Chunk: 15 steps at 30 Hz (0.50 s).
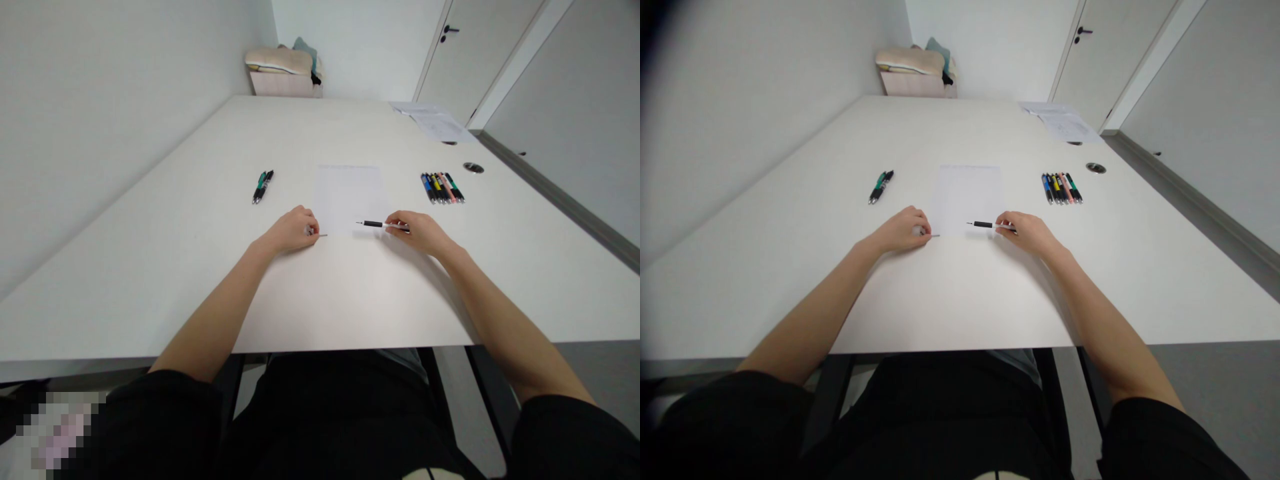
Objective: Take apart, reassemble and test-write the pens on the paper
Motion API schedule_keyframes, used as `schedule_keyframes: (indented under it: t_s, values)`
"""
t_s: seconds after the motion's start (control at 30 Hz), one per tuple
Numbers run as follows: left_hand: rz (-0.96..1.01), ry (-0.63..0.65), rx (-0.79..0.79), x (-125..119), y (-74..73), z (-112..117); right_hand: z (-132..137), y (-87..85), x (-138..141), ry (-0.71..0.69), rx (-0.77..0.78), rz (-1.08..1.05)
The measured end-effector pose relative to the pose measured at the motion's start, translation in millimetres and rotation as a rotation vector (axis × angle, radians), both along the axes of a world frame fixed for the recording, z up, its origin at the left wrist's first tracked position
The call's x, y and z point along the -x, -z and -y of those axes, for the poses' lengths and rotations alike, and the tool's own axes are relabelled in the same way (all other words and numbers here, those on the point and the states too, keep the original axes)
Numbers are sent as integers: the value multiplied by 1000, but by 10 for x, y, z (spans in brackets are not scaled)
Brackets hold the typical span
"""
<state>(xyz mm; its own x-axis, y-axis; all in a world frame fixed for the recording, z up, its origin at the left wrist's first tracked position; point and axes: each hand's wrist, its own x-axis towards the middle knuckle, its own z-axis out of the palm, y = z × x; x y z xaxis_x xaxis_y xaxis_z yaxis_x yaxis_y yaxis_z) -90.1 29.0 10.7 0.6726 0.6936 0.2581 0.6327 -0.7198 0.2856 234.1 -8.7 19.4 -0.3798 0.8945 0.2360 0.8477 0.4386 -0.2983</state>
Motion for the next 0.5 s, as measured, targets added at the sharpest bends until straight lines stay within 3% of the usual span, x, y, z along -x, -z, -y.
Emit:
schedule_keyframes:
  t_s: [0.27, 0.5]
  values:
    - [177, 32, -91, -124, -125, 92, 71, -58, 71, -65, -27, -31]
    - [188, 43, -86, -218, -200, 174, 157, -115, 176, -109, -41, -11]
